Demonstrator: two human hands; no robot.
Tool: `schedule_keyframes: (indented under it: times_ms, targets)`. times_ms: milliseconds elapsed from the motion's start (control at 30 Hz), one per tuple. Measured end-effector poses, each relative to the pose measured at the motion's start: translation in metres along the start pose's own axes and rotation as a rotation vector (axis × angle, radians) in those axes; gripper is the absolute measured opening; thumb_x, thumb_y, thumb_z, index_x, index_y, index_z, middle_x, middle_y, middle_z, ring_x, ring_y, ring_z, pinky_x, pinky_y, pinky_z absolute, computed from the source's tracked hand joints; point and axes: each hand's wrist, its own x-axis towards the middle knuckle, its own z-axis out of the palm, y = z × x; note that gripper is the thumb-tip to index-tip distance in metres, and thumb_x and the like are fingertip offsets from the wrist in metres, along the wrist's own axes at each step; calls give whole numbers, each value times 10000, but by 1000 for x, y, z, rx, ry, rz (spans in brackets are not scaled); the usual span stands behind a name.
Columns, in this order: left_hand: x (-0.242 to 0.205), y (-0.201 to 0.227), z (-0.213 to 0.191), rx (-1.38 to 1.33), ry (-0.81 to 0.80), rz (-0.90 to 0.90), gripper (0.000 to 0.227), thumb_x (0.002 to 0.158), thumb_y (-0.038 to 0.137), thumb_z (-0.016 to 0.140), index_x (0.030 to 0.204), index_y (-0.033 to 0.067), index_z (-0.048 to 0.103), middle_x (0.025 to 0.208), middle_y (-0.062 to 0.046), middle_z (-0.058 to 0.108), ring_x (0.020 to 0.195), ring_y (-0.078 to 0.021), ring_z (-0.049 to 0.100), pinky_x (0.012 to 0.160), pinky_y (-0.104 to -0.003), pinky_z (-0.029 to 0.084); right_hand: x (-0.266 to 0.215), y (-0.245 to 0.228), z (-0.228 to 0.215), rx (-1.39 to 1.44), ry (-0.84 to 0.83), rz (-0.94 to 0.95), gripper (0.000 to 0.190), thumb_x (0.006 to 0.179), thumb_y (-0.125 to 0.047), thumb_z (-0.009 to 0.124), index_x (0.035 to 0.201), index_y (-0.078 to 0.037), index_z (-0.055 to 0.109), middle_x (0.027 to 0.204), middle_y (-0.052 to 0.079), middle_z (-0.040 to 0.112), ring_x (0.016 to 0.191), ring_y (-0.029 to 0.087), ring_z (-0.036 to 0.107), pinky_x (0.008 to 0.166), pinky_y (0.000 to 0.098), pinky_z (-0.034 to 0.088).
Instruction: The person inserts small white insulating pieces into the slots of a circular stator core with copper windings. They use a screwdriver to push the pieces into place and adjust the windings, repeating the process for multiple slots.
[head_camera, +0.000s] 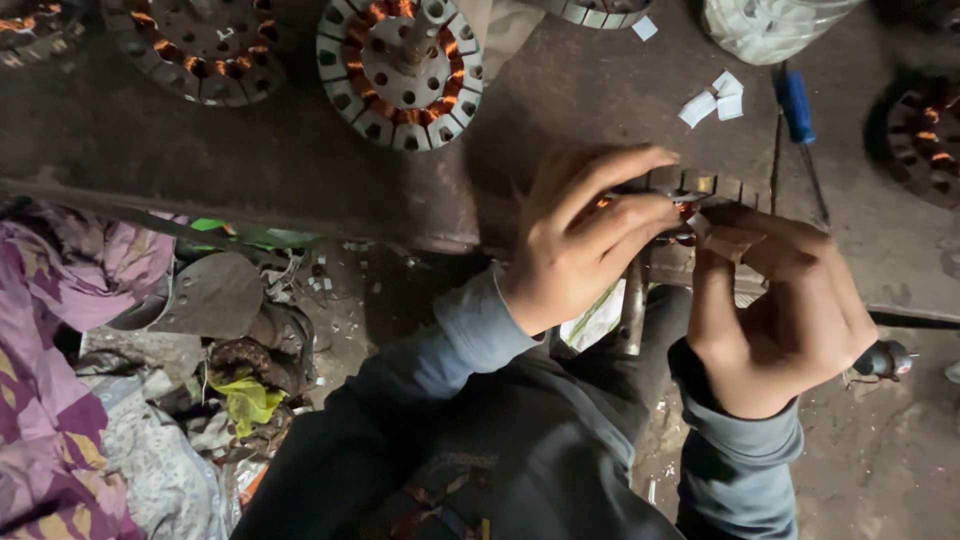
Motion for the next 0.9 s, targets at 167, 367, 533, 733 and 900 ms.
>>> schedule_keyframes:
  times_ms: [167,367,533,733,900]
  targets:
    - [-7,-3,1,-13,-37,-9,192,949,52,796,1108,124,716,1419,-19,599,1229,-207,624,1086,-356,481,1,-6,1,-110,-6,33,152,984,162,702,1084,47,708,1124,168,726,968,223,746,779,257,556]
    - [-7,-8,11,20,-21,32,233,940,26,748,1126,166,736,1438,3,595,1205,-185,627,1073,-350,464,6,-13,-11,-383,-115,-123,180,978,117,745,1117,4,723,1156,146,718,990,256,738,814,313,566]
    - [-5,-2,13,35,-56,25,218,981,61,758,1164,178,737,1450,19,592,1223,-179,615,1091,-349,457,10,-16,-19,-464,-168,-137,199,977,99,747,1130,-28,745,1159,120,721,978,246,736,805,318,565]
    - [-7,-1,15,23,-61,31,153,980,94,765,1112,167,739,1440,1,603,1218,-181,622,1090,-357,451,14,-18,-25,-495,-221,-143,183,962,101,743,1102,-17,741,1148,126,726,949,251,732,789,313,563]
    - [2,-2,25,-26,-42,52,169,995,94,783,1107,177,688,1445,-9,609,1223,-165,630,1102,-327,458,21,-21,-30,-560,-276,-147,132,961,84,770,1055,-5,744,1080,132,733,884,253,716,753,315,550]
